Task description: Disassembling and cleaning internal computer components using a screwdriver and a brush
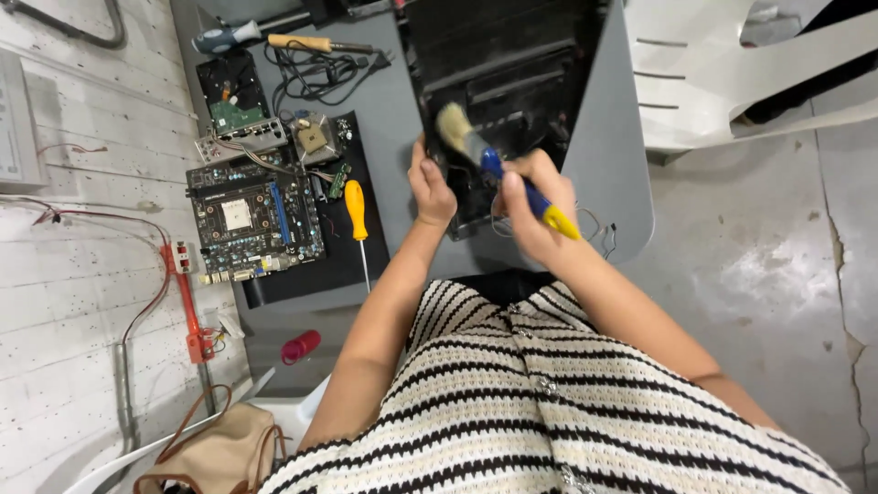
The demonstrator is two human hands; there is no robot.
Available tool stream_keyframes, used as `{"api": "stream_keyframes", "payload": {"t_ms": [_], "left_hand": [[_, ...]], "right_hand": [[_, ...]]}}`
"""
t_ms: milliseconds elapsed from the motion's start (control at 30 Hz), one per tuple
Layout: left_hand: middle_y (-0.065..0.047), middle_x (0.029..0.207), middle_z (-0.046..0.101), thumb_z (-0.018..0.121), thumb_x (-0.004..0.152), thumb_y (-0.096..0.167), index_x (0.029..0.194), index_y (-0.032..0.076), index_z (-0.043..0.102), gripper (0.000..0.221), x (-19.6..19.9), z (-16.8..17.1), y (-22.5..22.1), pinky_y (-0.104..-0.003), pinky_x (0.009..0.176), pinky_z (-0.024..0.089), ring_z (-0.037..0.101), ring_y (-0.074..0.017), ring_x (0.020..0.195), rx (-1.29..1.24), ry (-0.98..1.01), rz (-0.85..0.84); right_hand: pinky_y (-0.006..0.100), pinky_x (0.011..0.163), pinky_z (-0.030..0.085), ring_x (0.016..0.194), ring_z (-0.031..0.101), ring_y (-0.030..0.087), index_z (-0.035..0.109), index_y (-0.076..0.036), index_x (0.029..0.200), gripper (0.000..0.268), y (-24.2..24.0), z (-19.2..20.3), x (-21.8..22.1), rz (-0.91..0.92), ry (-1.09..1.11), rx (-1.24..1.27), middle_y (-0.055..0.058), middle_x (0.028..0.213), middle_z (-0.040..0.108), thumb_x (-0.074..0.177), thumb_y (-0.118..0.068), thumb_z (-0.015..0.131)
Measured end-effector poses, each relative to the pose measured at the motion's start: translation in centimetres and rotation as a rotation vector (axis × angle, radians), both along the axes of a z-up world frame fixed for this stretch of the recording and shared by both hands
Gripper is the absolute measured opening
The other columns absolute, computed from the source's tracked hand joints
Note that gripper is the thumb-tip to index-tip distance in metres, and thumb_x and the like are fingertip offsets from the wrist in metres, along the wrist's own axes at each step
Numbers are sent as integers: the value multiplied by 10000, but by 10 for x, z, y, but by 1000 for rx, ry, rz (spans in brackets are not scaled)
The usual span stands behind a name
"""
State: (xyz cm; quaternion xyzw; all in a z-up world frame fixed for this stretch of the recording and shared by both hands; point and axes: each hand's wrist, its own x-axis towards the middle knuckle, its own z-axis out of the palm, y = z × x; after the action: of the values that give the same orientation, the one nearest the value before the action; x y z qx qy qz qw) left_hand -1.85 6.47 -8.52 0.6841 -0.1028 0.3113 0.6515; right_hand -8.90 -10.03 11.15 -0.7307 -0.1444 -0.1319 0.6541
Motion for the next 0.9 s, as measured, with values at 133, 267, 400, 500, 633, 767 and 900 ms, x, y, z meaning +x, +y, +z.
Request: {"api": "stream_keyframes", "payload": {"t_ms": [133,267,400,500,633,767,900], "left_hand": [[-195,1304,671,217,1121,351,1428,-8,524,564,5,6,5,-407,1045,513,659,-275,1203,25,1,-18],[-173,1312,671,214,1127,344,1428,0,524,552,1,14,2,-387,1063,508,655,-245,1209,-3,23,-29],[-193,1354,651,274,1137,297,1448,-24,494,498,5,11,7,-379,1078,505,639,-240,1240,30,33,43],[-230,1323,653,261,1128,319,1431,-28,507,522,1,16,4,-407,1051,518,646,-277,1223,20,43,59],[-215,1332,660,279,1127,310,1444,-22,504,511,5,6,7,-390,1054,518,649,-258,1224,33,26,41],[-211,1308,673,266,1127,319,1428,-23,522,523,13,17,7,-404,1047,522,661,-276,1213,49,29,57],[-192,1263,695,255,1121,354,1407,-1,550,544,12,13,7,-392,1015,533,680,-271,1173,32,37,54]], "right_hand": [[436,551,478,580,614,415,594,-92,908,114,-2,8,-2,144,95,-301,196,646,627,1006,-147,579],[410,611,525,642,661,396,653,-60,967,139,-5,-6,-1,53,-32,-254,178,732,659,1025,-141,556],[593,633,512,696,668,515,577,-115,912,153,2,-33,-9,176,286,-761,217,692,668,962,-259,592],[455,580,530,662,675,440,624,-138,873,133,-12,-18,-20,82,48,-431,156,679,648,999,-171,598],[390,605,540,686,687,418,641,-53,933,127,-21,-70,-7,-64,-228,-265,166,810,688,1017,-127,581],[410,543,493,617,643,430,609,-126,857,147,-20,-88,-12,-5,-80,-367,143,655,610,998,-151,575],[379,677,541,759,698,437,686,-7,1064,153,-19,-82,0,-251,-282,-260,211,861,673,1014,-103,578]]}}
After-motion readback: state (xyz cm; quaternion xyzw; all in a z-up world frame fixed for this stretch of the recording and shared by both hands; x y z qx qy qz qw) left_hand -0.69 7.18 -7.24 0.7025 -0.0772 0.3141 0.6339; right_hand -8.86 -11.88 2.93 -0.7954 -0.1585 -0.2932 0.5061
